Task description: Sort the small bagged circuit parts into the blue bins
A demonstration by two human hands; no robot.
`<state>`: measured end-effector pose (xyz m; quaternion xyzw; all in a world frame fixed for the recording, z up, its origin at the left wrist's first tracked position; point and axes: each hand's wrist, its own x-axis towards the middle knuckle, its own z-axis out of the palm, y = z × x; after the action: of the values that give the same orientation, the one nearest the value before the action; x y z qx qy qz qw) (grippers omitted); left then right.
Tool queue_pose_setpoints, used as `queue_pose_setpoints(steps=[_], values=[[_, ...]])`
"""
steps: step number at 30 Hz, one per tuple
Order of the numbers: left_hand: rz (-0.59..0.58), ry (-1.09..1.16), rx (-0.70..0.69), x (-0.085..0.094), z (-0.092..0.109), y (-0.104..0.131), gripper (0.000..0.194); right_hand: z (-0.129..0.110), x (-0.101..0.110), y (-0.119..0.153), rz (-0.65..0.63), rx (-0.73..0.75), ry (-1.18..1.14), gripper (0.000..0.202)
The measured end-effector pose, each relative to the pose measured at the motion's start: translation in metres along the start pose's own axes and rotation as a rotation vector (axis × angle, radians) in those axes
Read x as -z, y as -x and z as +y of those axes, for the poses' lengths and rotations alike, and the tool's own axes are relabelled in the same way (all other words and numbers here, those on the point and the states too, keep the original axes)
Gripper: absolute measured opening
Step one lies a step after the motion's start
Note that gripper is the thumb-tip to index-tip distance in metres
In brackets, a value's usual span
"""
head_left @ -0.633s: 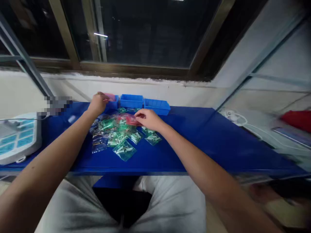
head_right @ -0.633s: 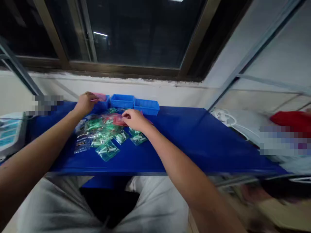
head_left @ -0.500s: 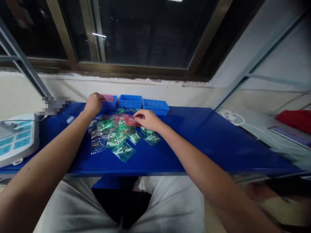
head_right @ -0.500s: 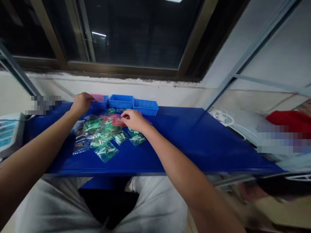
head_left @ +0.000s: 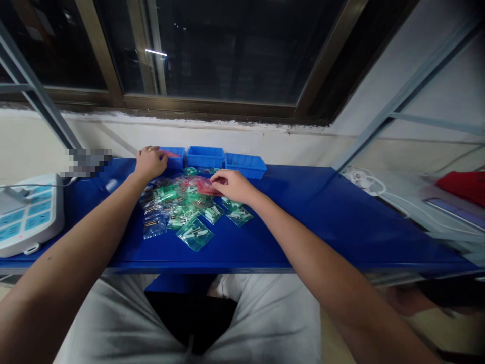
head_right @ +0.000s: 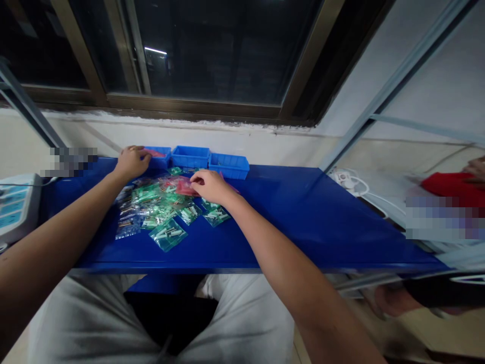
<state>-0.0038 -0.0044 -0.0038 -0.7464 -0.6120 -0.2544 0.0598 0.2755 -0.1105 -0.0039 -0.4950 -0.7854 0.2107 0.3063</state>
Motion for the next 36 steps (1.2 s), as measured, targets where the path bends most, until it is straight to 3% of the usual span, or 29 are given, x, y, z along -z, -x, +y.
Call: queue_pose_setpoints(steps=[3, 7, 11, 14, 17, 19, 24, 26, 31, 36], values=[[0.053, -0.083, 0.091, 0.003, 0.010, 0.006, 0.047, 0.001, 0.001, 0.001, -0.007, 0.001, 0.005, 0.016], [0.020, -0.136, 0.188, 0.008, 0.022, 0.010, 0.057, 0.003, 0.002, 0.001, -0.011, 0.020, 0.024, 0.017], [-0.009, -0.159, 0.174, 0.006, 0.025, 0.011, 0.060, 0.004, 0.001, 0.001, 0.001, 0.031, 0.037, 0.017], [0.049, -0.147, 0.128, 0.005, 0.023, 0.012, 0.055, 0.005, 0.002, 0.002, 0.007, 0.053, 0.027, 0.016], [0.133, -0.083, -0.021, 0.010, 0.027, 0.017, 0.049, 0.004, 0.004, 0.004, -0.030, 0.084, 0.027, 0.016], [0.105, 0.023, -0.175, 0.018, 0.036, 0.024, 0.045, 0.004, 0.005, 0.006, -0.064, 0.109, 0.045, 0.020], [-0.267, 0.295, -0.563, 0.038, 0.078, 0.045, 0.032, 0.010, 0.004, 0.005, -0.072, 0.152, 0.101, 0.033], [-0.345, 0.309, -0.643, 0.040, 0.091, 0.052, 0.029, 0.013, 0.004, 0.003, -0.050, 0.140, 0.098, 0.030], [-0.319, 0.397, -0.563, 0.031, 0.102, 0.058, 0.027, 0.008, 0.004, 0.003, 0.044, 0.094, -0.060, 0.020], [-0.166, 0.539, -0.421, 0.022, 0.100, 0.058, 0.012, 0.004, 0.005, 0.001, 0.204, 0.091, -0.160, 0.018]])
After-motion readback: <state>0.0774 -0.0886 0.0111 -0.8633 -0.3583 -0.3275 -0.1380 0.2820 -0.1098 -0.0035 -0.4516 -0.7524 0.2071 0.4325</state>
